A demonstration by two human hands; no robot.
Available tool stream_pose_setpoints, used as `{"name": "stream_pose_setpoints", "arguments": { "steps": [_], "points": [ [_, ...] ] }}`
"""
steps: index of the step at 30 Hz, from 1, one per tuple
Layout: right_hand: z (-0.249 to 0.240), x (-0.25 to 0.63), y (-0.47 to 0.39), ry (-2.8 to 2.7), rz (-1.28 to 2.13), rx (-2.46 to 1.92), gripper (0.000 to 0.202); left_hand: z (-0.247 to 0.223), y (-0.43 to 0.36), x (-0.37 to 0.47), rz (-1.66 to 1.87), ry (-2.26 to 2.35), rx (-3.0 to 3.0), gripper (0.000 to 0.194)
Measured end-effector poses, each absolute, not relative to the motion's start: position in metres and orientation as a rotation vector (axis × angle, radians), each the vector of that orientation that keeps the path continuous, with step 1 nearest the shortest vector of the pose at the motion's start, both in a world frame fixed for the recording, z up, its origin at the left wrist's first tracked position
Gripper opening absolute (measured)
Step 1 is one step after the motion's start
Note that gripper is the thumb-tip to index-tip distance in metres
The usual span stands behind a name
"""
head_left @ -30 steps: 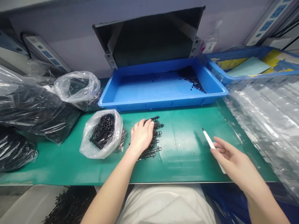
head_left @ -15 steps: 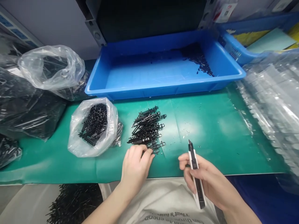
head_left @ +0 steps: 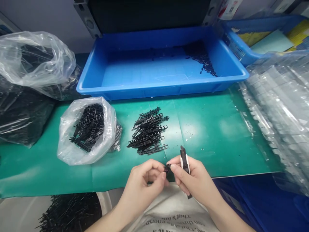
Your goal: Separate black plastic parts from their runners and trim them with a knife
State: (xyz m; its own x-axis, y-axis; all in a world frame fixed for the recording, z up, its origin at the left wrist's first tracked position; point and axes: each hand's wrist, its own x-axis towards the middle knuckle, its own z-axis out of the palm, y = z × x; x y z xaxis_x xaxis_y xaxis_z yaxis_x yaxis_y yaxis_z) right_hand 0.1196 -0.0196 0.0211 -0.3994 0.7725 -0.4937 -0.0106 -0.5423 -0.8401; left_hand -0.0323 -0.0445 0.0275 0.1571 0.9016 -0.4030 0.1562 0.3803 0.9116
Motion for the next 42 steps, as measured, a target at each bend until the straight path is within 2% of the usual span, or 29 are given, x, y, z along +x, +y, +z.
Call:
{"name": "stream_pose_setpoints", "arguments": {
  "steps": [4, 8, 12, 18, 24, 32, 42],
  "points": [
    [0.017, 0.116, -0.016, -1.100, 2.006, -1.303, 0.026, 0.023, -0.049, -0.027, 0.686, 1.107, 0.559, 0.022],
    [0.017, 0.128, -0.019, -1.232, 1.918, -1.259, 0.035, 0.020, -0.050, -0.029, 0.717, 1.086, 0.475, 0.024],
    [0.025, 0.147, -0.024, -1.606, 1.767, -1.257, 0.041, 0.023, -0.046, -0.034, 0.781, 1.017, 0.432, 0.028],
    [0.033, 0.146, -0.025, -1.987, 1.571, -1.264, 0.032, 0.027, -0.048, -0.035, 0.846, 0.965, 0.429, 0.017],
    [0.028, 0.139, -0.030, -2.312, 1.271, -1.203, 0.038, 0.023, -0.051, -0.037, 0.855, 0.943, 0.414, 0.021],
    [0.029, 0.135, -0.027, -2.445, 1.038, -1.090, 0.036, 0.019, -0.053, -0.037, 0.846, 0.959, 0.431, 0.020],
    [0.031, 0.136, -0.024, -2.521, 0.994, -1.114, 0.035, 0.015, -0.053, -0.036, 0.826, 0.983, 0.487, 0.014]
  ]
}}
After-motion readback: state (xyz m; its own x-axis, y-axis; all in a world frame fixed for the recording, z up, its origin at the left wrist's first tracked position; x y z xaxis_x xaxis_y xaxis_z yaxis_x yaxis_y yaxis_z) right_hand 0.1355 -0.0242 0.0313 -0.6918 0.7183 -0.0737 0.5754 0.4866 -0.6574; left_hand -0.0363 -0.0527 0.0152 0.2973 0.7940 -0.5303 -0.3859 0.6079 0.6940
